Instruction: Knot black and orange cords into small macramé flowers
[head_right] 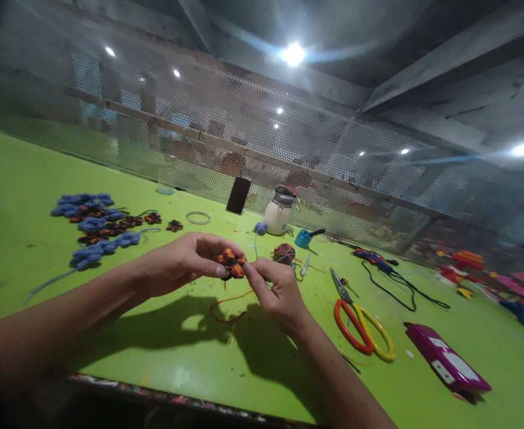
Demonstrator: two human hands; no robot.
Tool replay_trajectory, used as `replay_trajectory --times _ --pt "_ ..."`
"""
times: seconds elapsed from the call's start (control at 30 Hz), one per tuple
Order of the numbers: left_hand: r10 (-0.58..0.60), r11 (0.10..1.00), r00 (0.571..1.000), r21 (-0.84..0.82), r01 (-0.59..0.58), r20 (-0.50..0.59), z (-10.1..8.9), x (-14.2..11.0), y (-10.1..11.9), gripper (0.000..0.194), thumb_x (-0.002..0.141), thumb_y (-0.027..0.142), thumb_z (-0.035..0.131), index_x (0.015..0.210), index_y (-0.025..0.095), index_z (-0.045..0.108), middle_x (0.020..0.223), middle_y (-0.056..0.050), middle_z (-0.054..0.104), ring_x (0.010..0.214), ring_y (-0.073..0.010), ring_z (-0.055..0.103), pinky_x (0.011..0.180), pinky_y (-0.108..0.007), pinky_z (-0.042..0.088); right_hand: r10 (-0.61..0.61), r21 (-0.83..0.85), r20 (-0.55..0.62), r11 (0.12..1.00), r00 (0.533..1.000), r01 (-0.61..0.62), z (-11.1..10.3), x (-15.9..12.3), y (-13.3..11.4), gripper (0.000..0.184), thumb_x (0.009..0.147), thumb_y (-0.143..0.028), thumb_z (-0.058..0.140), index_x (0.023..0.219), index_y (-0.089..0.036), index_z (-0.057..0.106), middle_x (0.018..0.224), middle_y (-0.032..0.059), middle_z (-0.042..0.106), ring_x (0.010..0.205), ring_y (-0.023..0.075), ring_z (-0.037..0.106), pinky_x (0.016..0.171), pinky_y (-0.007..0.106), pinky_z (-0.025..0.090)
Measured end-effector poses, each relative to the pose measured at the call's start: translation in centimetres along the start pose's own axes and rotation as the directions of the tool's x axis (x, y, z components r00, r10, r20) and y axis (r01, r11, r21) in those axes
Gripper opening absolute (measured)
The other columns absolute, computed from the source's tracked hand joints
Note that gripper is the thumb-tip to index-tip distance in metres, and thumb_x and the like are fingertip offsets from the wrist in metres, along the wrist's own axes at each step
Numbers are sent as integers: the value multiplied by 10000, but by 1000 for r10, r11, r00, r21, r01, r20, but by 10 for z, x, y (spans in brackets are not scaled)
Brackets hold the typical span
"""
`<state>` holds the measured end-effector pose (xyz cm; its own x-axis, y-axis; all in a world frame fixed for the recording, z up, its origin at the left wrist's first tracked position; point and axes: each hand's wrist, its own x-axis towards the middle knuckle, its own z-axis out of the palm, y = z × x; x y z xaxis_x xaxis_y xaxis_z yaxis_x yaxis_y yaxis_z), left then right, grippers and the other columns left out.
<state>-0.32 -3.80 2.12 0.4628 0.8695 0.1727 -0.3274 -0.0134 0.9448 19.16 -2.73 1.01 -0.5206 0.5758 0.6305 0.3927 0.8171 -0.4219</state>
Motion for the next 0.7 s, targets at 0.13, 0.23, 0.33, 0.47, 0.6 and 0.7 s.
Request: replay_trajectory --times 0.13,0.23,0.33,0.47,0.6,0.7 --pt "-6 1000 1000 -3 6 6 0 0 -1 301 592 7 674 876 106 670 769 -40 670 719 -121 584 739 -274 410 -3 9 11 1000 1000 2 2 -1 2 302 880 -263 447 602 -164 511 564 -11 462 523 101 410 515 240 314" --pt "-11 1000 1000 22 11 17 -1 2 -4 295 601 30 681 885 105 664 793 -48 666 746 -128 582 752 -278 405 40 44 27 998 999 -41 5 -2 3 315 883 -284 439 595 -165 489 552 -14 439 511 100 394 502 239 299" --pt "-20 999 999 37 18 48 -4 2 -5 363 599 31 670 954 104 649 888 -73 661 807 -138 571 748 -268 396 109 106 43 988 993 -113 8 -2 5 359 892 -323 417 571 -167 460 529 -20 412 491 94 371 482 235 283" --pt "-7 999 991 -30 12 136 -7 1 -4 387 659 78 570 1042 107 617 1011 -110 627 812 -142 544 656 -251 398 162 193 38 967 986 -166 7 -1 6 405 893 -373 410 544 -169 439 503 -26 397 468 86 350 459 228 271" --pt "-4 1000 995 -5 4 95 -6 2 -3 248 770 218 568 980 97 624 934 -102 621 766 -130 538 665 -256 408 206 258 78 941 975 -220 7 -2 8 399 880 -409 429 573 -159 480 491 -26 415 449 82 341 441 224 263" --pt "7 999 998 53 -10 69 -5 2 -4 228 781 271 610 938 106 618 801 -57 620 668 -98 532 663 -251 404 260 329 110 901 959 -282 10 -3 9 379 874 -433 435 636 -150 519 478 -31 422 425 78 328 424 221 257"
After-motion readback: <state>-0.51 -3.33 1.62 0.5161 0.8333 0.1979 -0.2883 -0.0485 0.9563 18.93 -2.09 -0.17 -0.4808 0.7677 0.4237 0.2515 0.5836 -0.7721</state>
